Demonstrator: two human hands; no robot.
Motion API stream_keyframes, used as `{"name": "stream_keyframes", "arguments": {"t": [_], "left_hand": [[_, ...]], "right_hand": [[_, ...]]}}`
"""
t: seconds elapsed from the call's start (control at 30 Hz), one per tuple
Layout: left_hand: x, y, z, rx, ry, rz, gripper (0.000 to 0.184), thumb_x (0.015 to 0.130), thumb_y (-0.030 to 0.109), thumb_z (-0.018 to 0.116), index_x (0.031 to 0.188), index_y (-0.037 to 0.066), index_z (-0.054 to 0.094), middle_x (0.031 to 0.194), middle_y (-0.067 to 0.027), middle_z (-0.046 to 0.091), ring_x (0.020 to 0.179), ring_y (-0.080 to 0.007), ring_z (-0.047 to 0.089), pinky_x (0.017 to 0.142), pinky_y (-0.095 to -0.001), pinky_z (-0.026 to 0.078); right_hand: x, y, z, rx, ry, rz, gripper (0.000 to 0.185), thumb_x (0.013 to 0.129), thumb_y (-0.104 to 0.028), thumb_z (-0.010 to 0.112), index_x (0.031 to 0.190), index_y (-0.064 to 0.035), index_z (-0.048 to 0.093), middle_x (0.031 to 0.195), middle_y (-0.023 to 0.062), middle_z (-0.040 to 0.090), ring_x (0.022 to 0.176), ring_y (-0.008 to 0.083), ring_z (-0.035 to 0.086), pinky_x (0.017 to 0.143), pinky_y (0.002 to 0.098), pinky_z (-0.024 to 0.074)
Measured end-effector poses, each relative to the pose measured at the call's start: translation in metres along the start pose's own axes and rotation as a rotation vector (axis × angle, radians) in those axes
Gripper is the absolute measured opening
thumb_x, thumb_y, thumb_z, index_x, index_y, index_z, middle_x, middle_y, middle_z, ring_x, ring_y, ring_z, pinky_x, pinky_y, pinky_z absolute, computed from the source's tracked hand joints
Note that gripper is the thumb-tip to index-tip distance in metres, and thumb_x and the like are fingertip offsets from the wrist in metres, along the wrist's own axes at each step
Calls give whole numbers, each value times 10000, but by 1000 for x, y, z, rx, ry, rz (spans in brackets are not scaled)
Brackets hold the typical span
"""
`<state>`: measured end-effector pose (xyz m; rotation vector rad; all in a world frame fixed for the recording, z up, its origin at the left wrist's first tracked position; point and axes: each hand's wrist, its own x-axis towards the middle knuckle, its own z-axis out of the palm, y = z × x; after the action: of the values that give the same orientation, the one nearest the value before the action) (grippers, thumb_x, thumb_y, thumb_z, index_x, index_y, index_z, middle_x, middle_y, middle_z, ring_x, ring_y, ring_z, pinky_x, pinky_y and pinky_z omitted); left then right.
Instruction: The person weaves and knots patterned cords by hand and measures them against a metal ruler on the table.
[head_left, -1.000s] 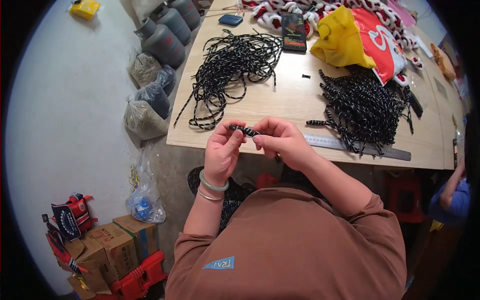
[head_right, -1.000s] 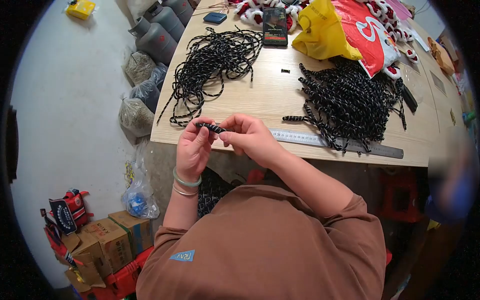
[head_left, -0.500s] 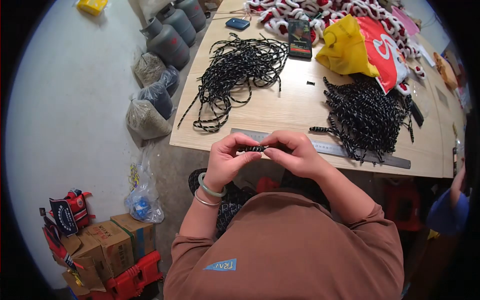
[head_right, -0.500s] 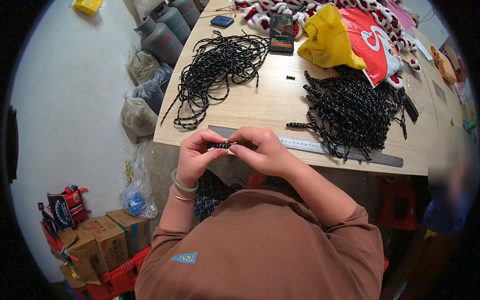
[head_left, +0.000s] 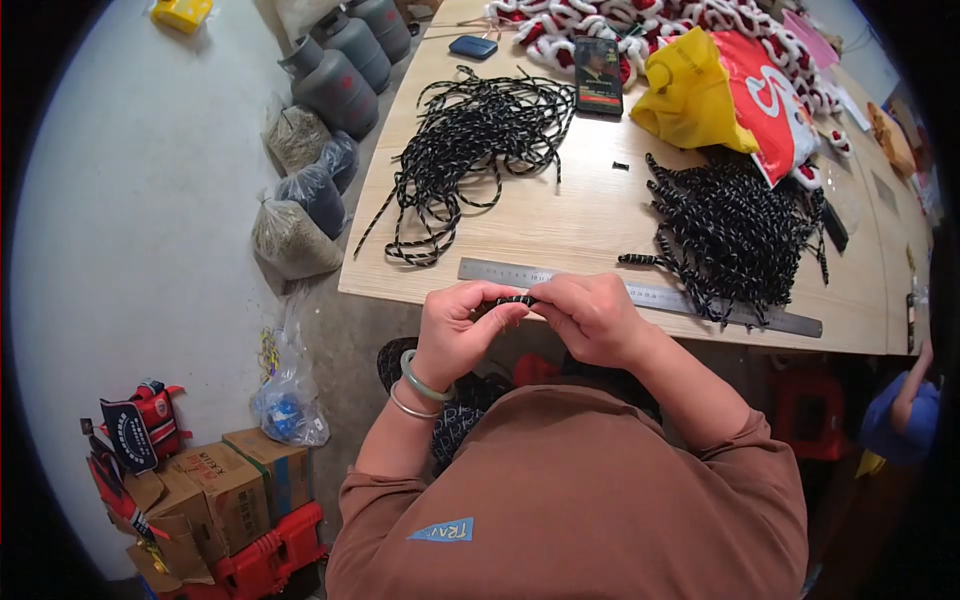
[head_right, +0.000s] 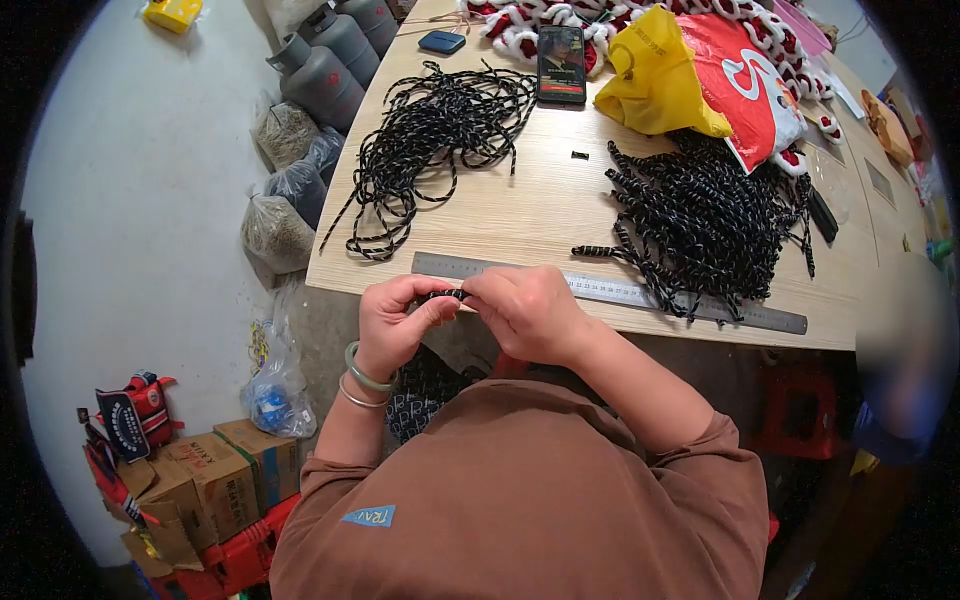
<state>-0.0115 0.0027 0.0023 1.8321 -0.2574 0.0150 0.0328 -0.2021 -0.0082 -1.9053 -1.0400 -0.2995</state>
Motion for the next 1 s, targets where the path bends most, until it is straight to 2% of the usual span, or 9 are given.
{"name": "stream_keyframes", "arguments": {"t": [0.07, 0.2, 0.37, 0.5, 0.63, 0.67, 0.73, 0.93, 1.0], "left_hand": [[0, -2, 1, 32, 12, 13, 165, 860, 28, 705, 1010, -35, 678, 772, -39, 693, 658, -64, 616, 606, -199, 492], [3, -5, -3, -303, -66, -239, 125, 875, 55, 702, 967, -25, 674, 797, -52, 692, 705, -79, 633, 644, -210, 505], [7, 0, -7, -472, -128, -280, 90, 864, 51, 714, 922, -7, 676, 877, -38, 692, 787, -81, 634, 685, -223, 514], [9, -4, -7, -13, -80, 183, 142, 789, -10, 742, 910, 10, 672, 852, -54, 684, 739, -147, 632, 657, -266, 500], [13, 1, -6, 370, -23, 647, 216, 726, -45, 762, 911, 11, 666, 823, -100, 673, 705, -211, 621, 637, -295, 480], [13, 0, -5, 412, -5, 720, 217, 721, -39, 764, 909, 15, 669, 820, -108, 671, 706, -219, 621, 633, -295, 481], [10, 11, -4, 344, -14, 510, 217, 731, -21, 765, 926, 16, 676, 828, -106, 677, 712, -214, 625, 631, -298, 486], [13, 13, -3, 340, -140, 274, 215, 754, 20, 758, 946, 1, 663, 833, -100, 666, 722, -226, 618, 656, -303, 495], [14, 11, -3, 362, -152, 275, 213, 738, 10, 762, 925, 5, 659, 827, -101, 655, 724, -240, 611, 657, -313, 492]], "right_hand": [[0, -2, -1, -61, 3, -30, 114, 790, -56, 660, 892, -60, 610, 696, 80, 607, 599, 273, 619, 479, 372, 470], [0, -3, -3, -146, -21, -72, 122, 776, -43, 652, 888, -63, 608, 678, 67, 590, 585, 258, 614, 453, 360, 461], [-6, 2, 2, 41, -20, 12, 66, 812, -60, 649, 875, -46, 636, 723, 72, 629, 593, 228, 620, 500, 359, 473], [-6, -1, -2, 532, -139, 508, 95, 877, -101, 664, 914, -13, 675, 771, 37, 661, 662, 98, 591, 590, 286, 465], [-3, 1, -9, 1105, -158, 812, 146, 912, -126, 663, 924, 17, 690, 833, -17, 654, 759, 52, 547, 683, 219, 434], [-3, 1, -10, 1091, -164, 825, 141, 909, -126, 664, 922, 12, 689, 817, -12, 654, 750, 53, 550, 671, 225, 439], [-2, 1, -10, 1065, -174, 848, 131, 904, -126, 665, 917, 3, 688, 786, -2, 652, 731, 55, 555, 647, 236, 448], [-10, 5, -1, 373, -101, 307, 102, 872, -103, 660, 924, -16, 671, 720, 82, 648, 644, 116, 580, 575, 298, 467], [-10, 3, -2, 409, -119, 377, 107, 875, -108, 656, 907, -7, 669, 732, 76, 660, 648, 133, 587, 587, 306, 472]]}}
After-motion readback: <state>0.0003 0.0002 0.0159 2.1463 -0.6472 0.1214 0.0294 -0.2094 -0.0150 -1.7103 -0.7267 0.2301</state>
